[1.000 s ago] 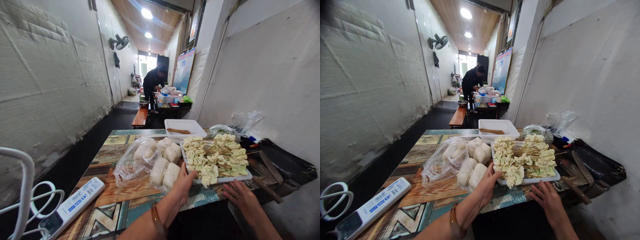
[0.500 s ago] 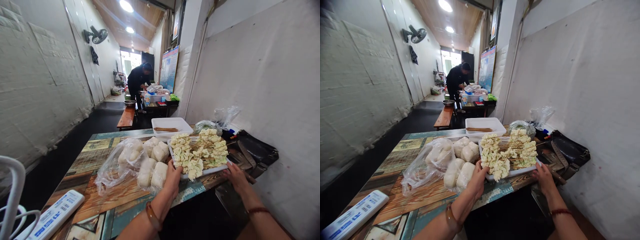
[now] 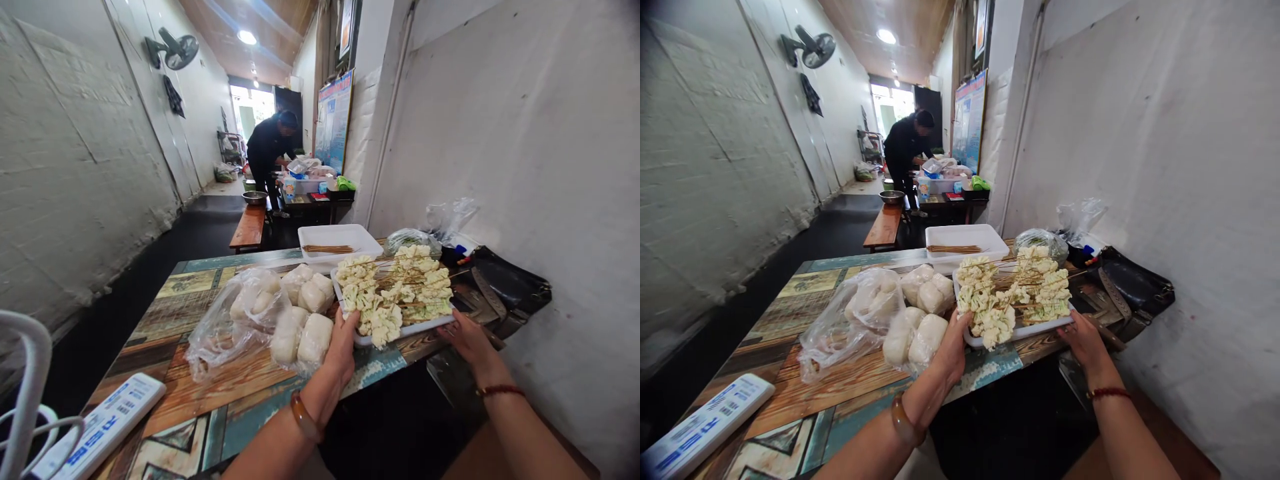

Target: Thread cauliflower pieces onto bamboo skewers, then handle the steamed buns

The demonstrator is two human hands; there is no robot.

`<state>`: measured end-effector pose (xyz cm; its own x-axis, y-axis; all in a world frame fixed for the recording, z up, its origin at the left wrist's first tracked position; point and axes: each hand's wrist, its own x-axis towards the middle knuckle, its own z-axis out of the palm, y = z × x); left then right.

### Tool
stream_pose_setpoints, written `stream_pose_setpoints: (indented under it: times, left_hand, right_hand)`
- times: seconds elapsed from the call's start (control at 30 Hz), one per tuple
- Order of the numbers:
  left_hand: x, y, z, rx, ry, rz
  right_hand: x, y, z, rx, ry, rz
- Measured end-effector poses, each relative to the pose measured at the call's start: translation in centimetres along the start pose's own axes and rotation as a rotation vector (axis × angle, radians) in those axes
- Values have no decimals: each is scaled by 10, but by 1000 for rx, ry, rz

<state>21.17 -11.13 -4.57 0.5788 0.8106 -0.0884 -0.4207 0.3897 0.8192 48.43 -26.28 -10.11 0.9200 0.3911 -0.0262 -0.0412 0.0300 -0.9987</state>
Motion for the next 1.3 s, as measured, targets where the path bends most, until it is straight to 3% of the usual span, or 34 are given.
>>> stream_pose_setpoints:
  times: [0.2,0.27,0.33,0.4,0.5,0.6,0.73,1.1,1.3]
  left_hand:
    - [-13,1,3,110,-33,132]
    - [-18,0,2,148,-50,156]
    - [-22,-3,-1,237,-22,185]
    - [-25,-6,-3,358,22,217]
    - [-26,-11,-6,484,57,261]
    - [-24,-16,-8,512,71,314]
    - [-19,-17,-10,472,93,337]
    - [-12,-13,-6,462,106,381]
    - [-9,-15,0,548,167,389]
  right_hand:
    - [-7,-5,-3,-5,224,-39]
    - [-18,-17,-3,-16,338,-124]
    - [-34,-36,3,-113,376,-309]
    - [-53,-62,18,-366,251,-633]
    - [-77,-95,50,-680,-100,-1062]
    - [-90,-111,78,-968,-284,-1253]
    - [-87,-115,91,-1156,-259,-1309]
    - [-72,-113,69,-1121,-270,-1405]
    - [-74,-102,60,-1082,-268,-1350]
